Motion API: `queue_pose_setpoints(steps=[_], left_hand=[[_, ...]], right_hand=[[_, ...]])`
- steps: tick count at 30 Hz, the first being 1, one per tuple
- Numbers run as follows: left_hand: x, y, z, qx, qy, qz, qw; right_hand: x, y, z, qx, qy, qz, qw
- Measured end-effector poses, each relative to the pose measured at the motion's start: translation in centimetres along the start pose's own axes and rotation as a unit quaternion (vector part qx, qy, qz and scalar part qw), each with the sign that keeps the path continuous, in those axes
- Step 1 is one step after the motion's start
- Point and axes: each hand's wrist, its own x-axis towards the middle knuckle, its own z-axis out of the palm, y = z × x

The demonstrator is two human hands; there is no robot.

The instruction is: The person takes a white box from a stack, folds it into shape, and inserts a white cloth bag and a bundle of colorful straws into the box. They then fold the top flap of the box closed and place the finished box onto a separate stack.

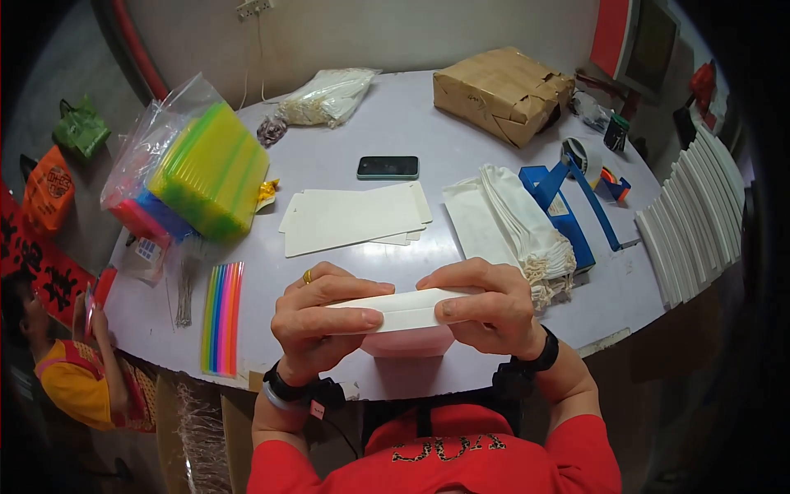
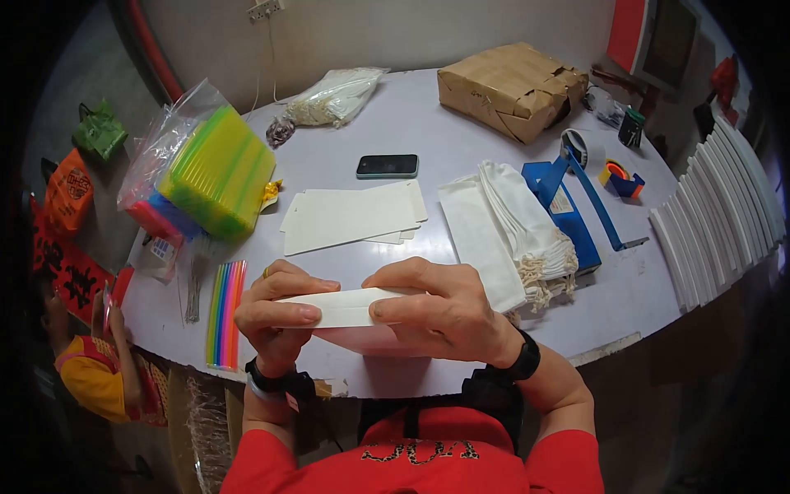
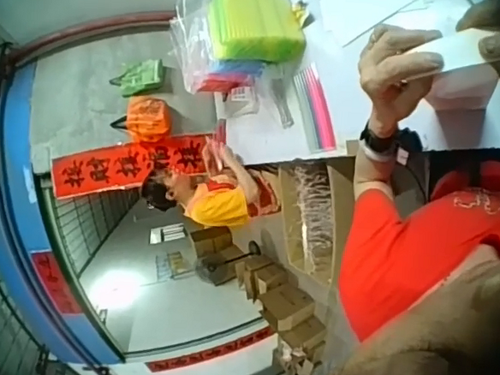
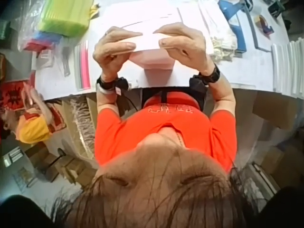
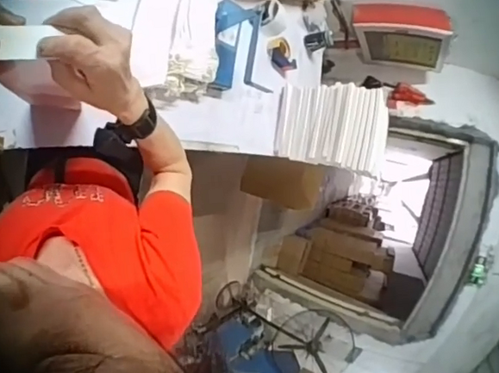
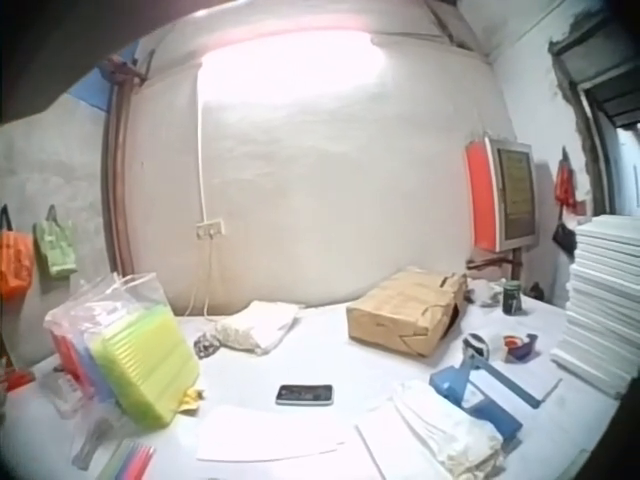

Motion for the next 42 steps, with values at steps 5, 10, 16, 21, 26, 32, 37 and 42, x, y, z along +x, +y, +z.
queue_pose_setpoints(steps=[5, 10, 16, 21, 26, 32, 37, 42], left_hand=[[0.8, 0.4, 0.1, -0.064, -0.040, -0.044, 0.996], [0.5, 0.7, -0.2, -0.042, -0.085, -0.057, 0.994], [2.0, 2.9, -1.3, -0.063, -0.136, -0.094, 0.984], [1.6, 5.1, -1.1, -0.055, -0.107, -0.197, 0.973], [1.5, 5.6, -1.3, -0.062, -0.077, -0.270, 0.958], [2.1, 5.4, -1.5, -0.111, -0.065, -0.333, 0.934], [3.1, 4.9, -1.8, -0.157, -0.067, -0.377, 0.910], [3.9, 3.9, -2.8, -0.221, -0.087, -0.423, 0.874]], right_hand=[[-0.2, 0.5, 0.0, -0.007, 0.003, -0.020, 1.000], [-0.3, 0.6, -0.1, -0.017, 0.001, -0.036, 0.999], [-0.6, -0.2, -0.3, -0.026, -0.002, -0.042, 0.999], [0.0, -1.5, -1.0, -0.018, -0.015, -0.028, 0.999], [1.5, -3.8, -1.6, 0.008, -0.042, 0.123, 0.992], [3.3, -4.1, -2.7, 0.025, -0.111, 0.218, 0.969], [4.0, -3.4, -2.8, 0.035, -0.132, 0.243, 0.960], [3.6, -2.4, -2.5, 0.029, -0.125, 0.195, 0.972]])
